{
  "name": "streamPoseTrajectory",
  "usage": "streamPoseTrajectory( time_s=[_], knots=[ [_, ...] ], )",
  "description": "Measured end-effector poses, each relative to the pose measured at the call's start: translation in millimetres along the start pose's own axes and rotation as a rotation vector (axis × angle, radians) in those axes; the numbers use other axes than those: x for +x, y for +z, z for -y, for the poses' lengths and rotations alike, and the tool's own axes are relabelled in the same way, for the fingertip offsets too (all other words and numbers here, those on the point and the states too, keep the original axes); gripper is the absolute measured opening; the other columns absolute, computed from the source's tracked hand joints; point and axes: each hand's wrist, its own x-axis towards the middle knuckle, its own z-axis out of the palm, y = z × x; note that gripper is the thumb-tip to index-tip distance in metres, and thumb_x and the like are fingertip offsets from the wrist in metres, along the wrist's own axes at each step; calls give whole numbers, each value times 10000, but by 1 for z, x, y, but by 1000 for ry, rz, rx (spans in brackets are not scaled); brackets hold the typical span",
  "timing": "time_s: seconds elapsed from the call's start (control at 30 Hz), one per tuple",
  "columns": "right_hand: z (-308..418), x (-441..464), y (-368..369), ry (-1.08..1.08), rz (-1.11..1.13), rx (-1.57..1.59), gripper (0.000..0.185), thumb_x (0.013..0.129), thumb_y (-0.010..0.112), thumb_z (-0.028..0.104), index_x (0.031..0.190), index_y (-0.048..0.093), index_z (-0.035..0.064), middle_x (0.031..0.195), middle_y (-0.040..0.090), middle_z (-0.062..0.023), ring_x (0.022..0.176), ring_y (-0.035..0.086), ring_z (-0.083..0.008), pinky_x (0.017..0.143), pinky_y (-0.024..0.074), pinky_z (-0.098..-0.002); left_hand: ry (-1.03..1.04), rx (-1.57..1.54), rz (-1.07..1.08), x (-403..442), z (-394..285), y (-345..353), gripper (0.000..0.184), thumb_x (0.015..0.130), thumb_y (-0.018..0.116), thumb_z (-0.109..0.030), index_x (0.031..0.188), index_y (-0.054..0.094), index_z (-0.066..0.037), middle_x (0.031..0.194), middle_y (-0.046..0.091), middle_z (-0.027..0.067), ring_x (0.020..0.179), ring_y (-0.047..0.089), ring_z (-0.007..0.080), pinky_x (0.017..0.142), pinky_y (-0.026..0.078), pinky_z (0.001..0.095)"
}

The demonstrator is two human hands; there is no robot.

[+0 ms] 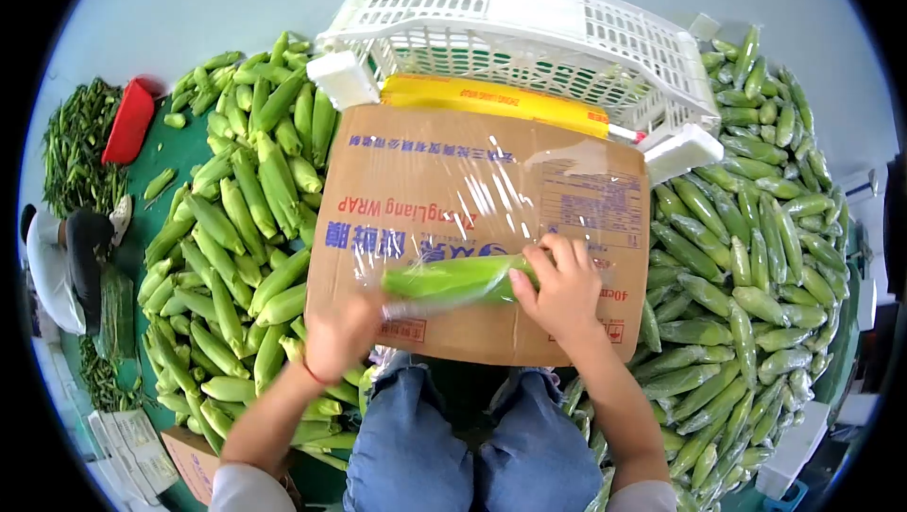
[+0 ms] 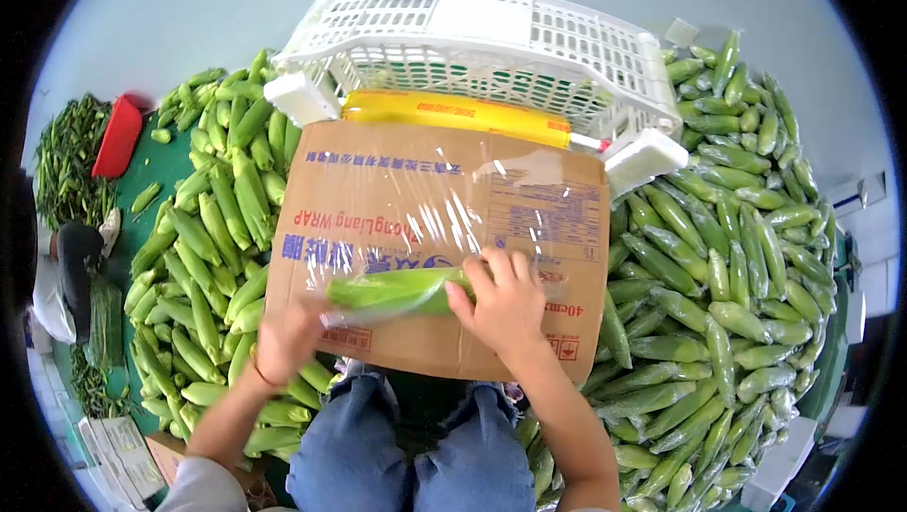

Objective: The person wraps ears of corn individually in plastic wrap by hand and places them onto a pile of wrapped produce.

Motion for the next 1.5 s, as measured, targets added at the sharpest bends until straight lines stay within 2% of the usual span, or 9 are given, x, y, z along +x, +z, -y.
streamPoseTrajectory(
  time_s=[0.07, 0.3, 0.47, 0.63, 1.1, 1.17, 1.27, 1.37, 1.5],
  knots=[
    [-3, 5, 1, -11, -18, 38, 241, 776, 700, 305, 887, 671, 93, 962, 573, -42, 838, 570, -243, 630, 489, -361, 163, -147, -314, 70, 0, -42, 153, 784, 664, 0, 914, 694, -73, 954, 672, 116, 774, 664, 281, 662, 539, 371],
    [-3, 6, -12, 100, 257, -1, 273, 880, 635, 330, 789, 639, 72, 805, 620, -75, 568, 604, -297, 500, 510, -398, 35, -170, 245, 118, -33, 18, 149, 889, 570, -192, 964, 638, -83, 665, 618, 195, 709, 650, 366, 641, 528, 443],
    [34, 8, -46, 323, 784, 17, 380, 905, 605, 428, 965, 607, 52, 938, 658, -148, 628, 640, -353, 558, 539, -431, 149, -77, 316, 25, -64, -13, 743, 882, 593, -475, 1367, 433, 64, 1438, 411, 274, 1371, 387, 341, 1142, 257, 514],
    [15, 14, -30, -118, 186, 14, 596, 773, 712, 469, 1172, 564, 53, 1316, 497, -161, 1124, 535, -350, 893, 468, -478, 114, 96, 54, 120, -25, 35, 817, 883, 595, -452, 1443, 316, 73, 1522, 308, 238, 1414, 316, 345, 1151, 248, 485],
    [17, 30, -56, -151, 868, 197, 596, 717, 727, 555, 1021, 623, 53, 908, 667, -139, 785, 669, -328, 677, 539, -422, 320, 104, 505, 245, 0, 39, 733, 800, 722, -248, 1373, 399, 77, 1463, 379, 245, 1342, 399, 364, 1122, 347, 379],
    [21, 9, -84, -35, 1284, 420, 646, 760, 693, 586, 1128, 621, 59, 1011, 676, -158, 838, 671, -349, 736, 543, -429, 309, -157, 422, 236, 3, 34, 680, 794, 724, -248, 1347, 454, 42, 1449, 409, 229, 1329, 413, 368, 1116, 352, 385],
    [8, -57, -86, 299, 892, 809, 679, 821, 646, 586, 1236, 551, 57, 1014, 660, -186, 812, 681, -339, 694, 554, -434, 333, -389, -59, 187, -16, 29, 536, 789, 720, -237, 1277, 580, -67, 1386, 499, 191, 1281, 479, 354, 1079, 389, 420],
    [8, -51, -79, 1247, 789, 1411, 768, 870, 531, 658, 1366, 458, 76, 978, 637, -189, 743, 658, -332, 591, 543, -412, 698, -454, -144, 126, -72, 8, 462, 802, 698, -232, 1249, 618, -149, 1389, 511, 135, 1272, 502, 306, 1047, 428, 447],
    [38, -22, -57, 1076, 1040, 2570, 921, 866, 417, 743, 1482, 282, 73, 800, 571, -190, 564, 566, -259, 491, 497, -372, 307, -1453, -346, 141, -82, 19, 615, 840, 641, -153, 1418, 438, -208, 1430, 468, 150, 1308, 467, 331, 1000, 456, 504]
  ],
)
